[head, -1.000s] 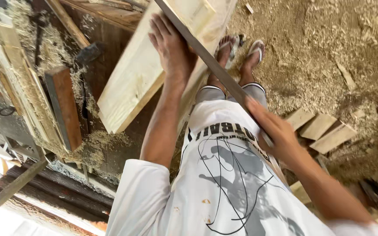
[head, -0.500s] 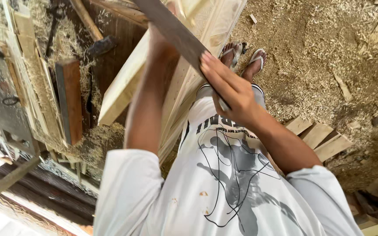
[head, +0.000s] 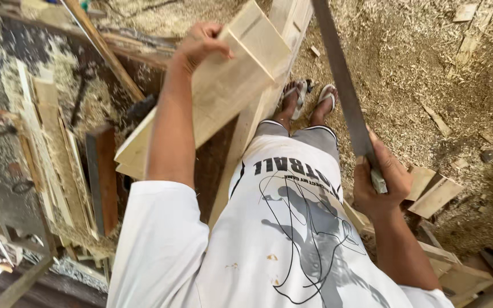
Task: The person uses a hand saw to cut a wooden plank placed on a workbench. They hold the plank with one hand and saw with the other, producing sawdust. The person repositions the plank and continues sawing along its length.
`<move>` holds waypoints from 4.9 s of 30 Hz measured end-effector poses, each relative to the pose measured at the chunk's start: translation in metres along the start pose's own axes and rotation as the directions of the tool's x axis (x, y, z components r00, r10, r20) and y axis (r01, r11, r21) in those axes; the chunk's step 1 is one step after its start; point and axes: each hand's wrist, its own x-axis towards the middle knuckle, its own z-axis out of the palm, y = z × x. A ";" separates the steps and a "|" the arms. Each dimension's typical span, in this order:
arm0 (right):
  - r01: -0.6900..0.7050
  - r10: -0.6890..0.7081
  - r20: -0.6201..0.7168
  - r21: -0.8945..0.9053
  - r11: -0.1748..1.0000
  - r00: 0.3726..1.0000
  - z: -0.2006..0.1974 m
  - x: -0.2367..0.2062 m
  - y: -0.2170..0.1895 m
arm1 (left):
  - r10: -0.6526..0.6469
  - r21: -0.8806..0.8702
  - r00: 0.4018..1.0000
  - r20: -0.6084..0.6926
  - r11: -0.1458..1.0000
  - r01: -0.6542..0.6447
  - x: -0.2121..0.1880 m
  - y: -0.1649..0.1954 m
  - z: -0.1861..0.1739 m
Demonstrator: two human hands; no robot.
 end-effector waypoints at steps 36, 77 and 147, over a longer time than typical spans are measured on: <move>-0.212 0.108 0.407 0.221 0.952 0.907 0.198 0.118 0.031 | 0.085 0.674 0.847 -0.525 0.649 0.353 -0.015 -0.052 0.076; -0.533 0.471 0.617 -0.096 0.840 0.630 0.091 0.072 -0.046 | 0.050 0.563 0.791 -0.610 0.729 0.388 -0.024 -0.072 0.076; -0.340 0.305 0.499 -0.023 0.940 0.811 0.249 0.146 -0.001 | 0.126 0.610 0.782 -0.610 0.705 0.362 -0.018 -0.040 0.070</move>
